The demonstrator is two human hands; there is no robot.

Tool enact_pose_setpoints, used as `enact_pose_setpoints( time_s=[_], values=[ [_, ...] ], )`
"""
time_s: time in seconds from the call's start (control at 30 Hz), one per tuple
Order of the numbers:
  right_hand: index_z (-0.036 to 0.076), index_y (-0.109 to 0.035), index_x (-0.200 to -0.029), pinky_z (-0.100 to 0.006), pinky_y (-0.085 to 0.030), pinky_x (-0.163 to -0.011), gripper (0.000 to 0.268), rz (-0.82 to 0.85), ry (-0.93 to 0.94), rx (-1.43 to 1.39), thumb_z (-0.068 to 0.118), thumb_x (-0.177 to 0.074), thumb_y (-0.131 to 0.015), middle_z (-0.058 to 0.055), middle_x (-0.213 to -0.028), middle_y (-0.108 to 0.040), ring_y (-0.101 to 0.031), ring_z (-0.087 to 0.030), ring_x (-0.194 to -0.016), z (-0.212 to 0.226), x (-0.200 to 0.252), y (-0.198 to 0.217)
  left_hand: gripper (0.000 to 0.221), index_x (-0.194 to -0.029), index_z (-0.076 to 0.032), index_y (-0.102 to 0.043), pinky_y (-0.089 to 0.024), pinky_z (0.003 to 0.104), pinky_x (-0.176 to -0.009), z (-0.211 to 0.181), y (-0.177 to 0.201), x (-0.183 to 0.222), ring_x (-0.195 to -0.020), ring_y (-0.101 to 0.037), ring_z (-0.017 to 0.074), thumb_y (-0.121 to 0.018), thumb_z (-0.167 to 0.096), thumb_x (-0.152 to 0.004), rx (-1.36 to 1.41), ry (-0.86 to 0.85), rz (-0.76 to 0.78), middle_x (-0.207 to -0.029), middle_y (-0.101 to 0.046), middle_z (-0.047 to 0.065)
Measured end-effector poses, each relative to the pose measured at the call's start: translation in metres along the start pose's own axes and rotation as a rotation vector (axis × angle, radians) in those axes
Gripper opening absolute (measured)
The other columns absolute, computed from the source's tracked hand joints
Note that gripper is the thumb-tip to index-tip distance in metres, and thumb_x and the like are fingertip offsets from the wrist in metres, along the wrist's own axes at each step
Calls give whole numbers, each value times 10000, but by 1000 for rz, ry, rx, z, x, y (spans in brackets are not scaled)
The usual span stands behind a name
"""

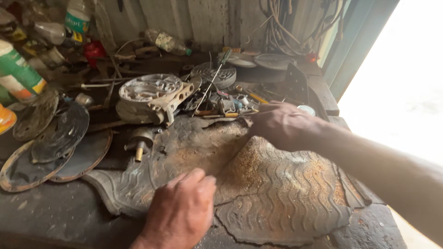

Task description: The person cleans a circular metal engine part with a small brush, then uses a hammer and chisel to chip away material from a small metal piece on the workbench.

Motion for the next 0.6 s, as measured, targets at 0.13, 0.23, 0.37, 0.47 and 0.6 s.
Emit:
enact_pose_setpoints(
  time_s=[0.13, 0.23, 0.37, 0.47, 0.6],
  values=[
    [180, -760, -1164, -362, -494, -1058, 294, 10, -18, 53, 92, -954, -573, -31, -1141, -748, -661, -201, -1110, 8, 3, 24, 172, -877, -95, -718, -573, 326, -447, -4, 17, -14, -605, -676, 170, -568, -112, -959, -29, 2, 28, -755, -639, 60],
    [164, -768, -1111, -436, -470, -1044, 278, -158, 86, 71, 114, -909, -585, -75, -1193, -735, -652, -261, -1138, 33, -23, 40, 137, -890, -101, -735, -568, 334, -496, 25, 54, -11, -608, -674, 181, -608, -144, -922, -95, 53, -57, -755, -654, 49],
    [145, -754, -1133, -408, -523, -985, 273, -40, 92, 46, 99, -959, -548, -106, -1171, -714, -659, -279, -1086, 37, -45, 5, 102, -868, -110, -709, -579, 317, -510, 50, 44, 7, -606, -669, 164, -617, -134, -905, -119, 168, 58, -757, -652, 34],
    [104, -740, -1101, -345, -561, -966, 203, 33, 41, -37, 150, -1029, -556, -86, -1072, -715, -678, -230, -1021, 21, -24, -20, 150, -810, -112, -691, -570, 311, -458, 44, 24, 15, -566, -648, 154, -585, -84, -912, -76, 151, 103, -735, -635, 42],
    [100, -757, -1036, -346, -571, -950, 208, -59, 103, 0, 42, -912, -601, -59, -1000, -729, -691, -200, -961, 17, 37, 6, 272, -731, -112, -662, -489, 317, -447, -6, 1, 0, -548, -607, 143, -535, -42, -961, -3, -5, 138, -684, -608, 42]
  ],
)
Point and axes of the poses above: each hand's wrist, its own x-axis away from the middle knuckle, its own y-axis out of the back of the hand, z = x × y, the point moved 9 cm from there along -x, towards the middle knuckle
